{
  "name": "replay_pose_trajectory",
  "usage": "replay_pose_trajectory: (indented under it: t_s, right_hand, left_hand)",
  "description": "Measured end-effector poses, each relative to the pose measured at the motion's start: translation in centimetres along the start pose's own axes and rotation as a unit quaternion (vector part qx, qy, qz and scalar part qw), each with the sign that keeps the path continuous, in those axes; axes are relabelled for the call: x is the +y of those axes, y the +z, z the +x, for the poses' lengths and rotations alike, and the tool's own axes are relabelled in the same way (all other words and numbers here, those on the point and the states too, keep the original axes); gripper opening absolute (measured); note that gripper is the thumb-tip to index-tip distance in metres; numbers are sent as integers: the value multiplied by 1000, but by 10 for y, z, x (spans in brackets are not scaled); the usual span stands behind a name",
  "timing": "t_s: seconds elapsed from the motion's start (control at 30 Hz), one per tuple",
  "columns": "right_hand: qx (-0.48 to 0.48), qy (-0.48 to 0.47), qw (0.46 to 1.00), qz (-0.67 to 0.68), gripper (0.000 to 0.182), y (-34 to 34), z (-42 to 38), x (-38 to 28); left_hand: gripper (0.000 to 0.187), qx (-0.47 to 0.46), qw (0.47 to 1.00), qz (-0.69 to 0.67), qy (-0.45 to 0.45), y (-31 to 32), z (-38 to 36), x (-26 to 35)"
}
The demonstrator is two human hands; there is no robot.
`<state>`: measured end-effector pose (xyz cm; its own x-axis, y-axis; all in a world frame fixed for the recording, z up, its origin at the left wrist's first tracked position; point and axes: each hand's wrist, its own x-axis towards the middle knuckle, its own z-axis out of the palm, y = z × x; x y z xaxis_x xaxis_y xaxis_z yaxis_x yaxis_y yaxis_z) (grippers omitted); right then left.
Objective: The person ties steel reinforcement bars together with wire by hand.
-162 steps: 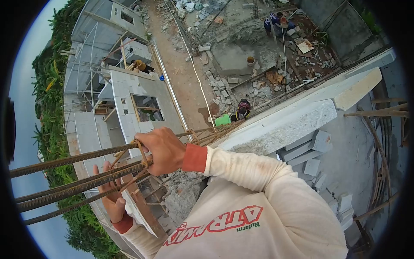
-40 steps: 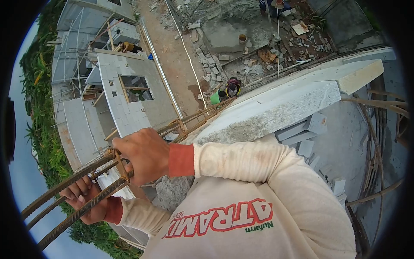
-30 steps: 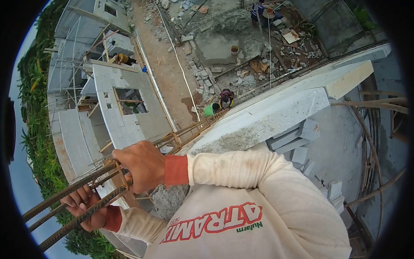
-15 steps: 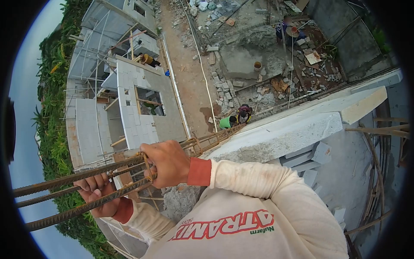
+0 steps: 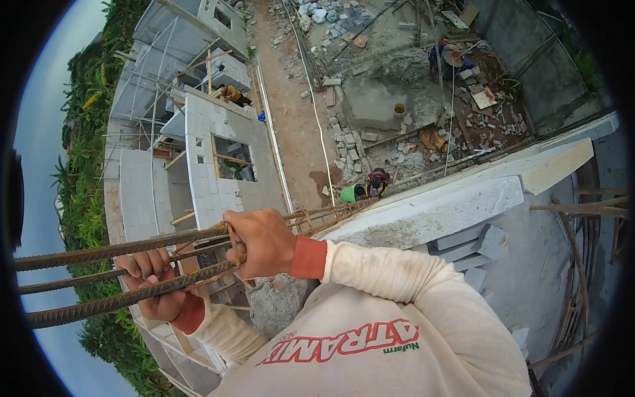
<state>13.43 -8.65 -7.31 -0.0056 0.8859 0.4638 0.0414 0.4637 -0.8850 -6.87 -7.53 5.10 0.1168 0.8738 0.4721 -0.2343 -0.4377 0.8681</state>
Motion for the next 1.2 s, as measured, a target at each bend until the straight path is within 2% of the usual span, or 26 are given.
replay_pose_trajectory:
  t_s: [0.8,1.03,1.2]
  right_hand:
    - [34,-12,999,-10,35,1,-2,-6]
    - [-1,10,1000,-15,39,1,-4,-5]
    - [15,0,1000,-19,40,-2,-5,-9]
  left_hand:
    - [30,22,1000,-6,-17,-5,-3,2]
    - [30,27,999,-20,-18,3,-4,2]
    - [31,-5,1000,-19,-24,-4,-5,3]
